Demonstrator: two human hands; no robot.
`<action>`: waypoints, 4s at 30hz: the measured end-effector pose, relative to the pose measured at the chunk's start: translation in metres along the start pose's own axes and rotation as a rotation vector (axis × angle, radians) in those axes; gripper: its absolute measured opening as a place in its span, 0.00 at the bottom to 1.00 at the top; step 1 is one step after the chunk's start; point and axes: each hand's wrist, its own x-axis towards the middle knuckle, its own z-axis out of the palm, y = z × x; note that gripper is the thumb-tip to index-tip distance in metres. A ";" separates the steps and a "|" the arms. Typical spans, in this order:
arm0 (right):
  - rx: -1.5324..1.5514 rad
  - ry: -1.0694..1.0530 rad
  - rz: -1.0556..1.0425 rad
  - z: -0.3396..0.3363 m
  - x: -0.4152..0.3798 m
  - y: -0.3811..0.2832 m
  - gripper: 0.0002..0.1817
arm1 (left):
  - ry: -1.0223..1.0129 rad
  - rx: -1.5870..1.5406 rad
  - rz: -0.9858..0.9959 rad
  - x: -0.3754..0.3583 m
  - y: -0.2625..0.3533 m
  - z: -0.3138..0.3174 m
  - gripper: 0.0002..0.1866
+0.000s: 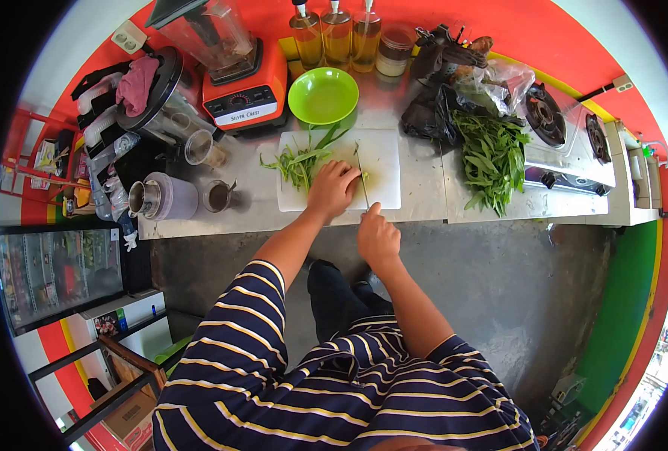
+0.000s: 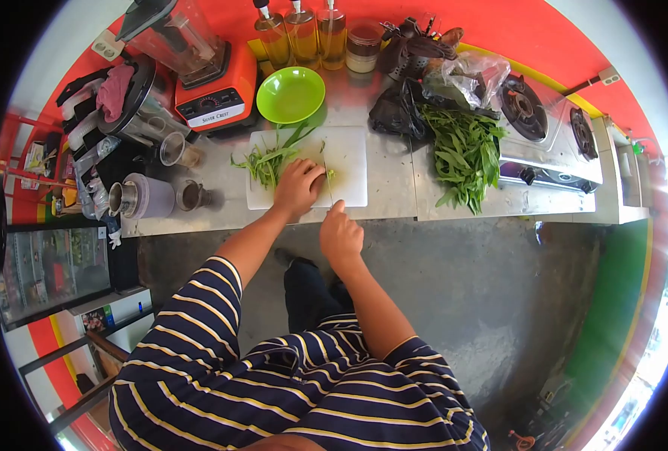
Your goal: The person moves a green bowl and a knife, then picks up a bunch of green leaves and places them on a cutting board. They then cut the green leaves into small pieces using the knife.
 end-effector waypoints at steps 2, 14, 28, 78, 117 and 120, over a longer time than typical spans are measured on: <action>-0.001 0.003 -0.012 0.003 0.010 0.000 0.14 | -0.028 0.021 -0.007 -0.002 -0.002 0.001 0.06; 0.030 0.008 -0.033 0.005 0.007 0.000 0.15 | -0.055 0.034 -0.027 -0.001 0.002 -0.003 0.06; -0.090 -0.046 -0.083 -0.005 0.017 -0.001 0.15 | 0.002 -0.010 -0.038 -0.002 0.000 0.000 0.06; 0.120 0.039 -0.066 0.016 0.012 0.010 0.13 | -0.025 0.022 -0.053 0.001 0.000 -0.001 0.07; -0.154 -0.097 0.086 -0.027 -0.010 -0.024 0.17 | -0.062 -0.006 -0.014 -0.004 -0.013 -0.001 0.11; -0.110 -0.127 0.122 -0.011 -0.013 -0.026 0.17 | -0.065 -0.022 -0.030 -0.005 -0.013 0.003 0.11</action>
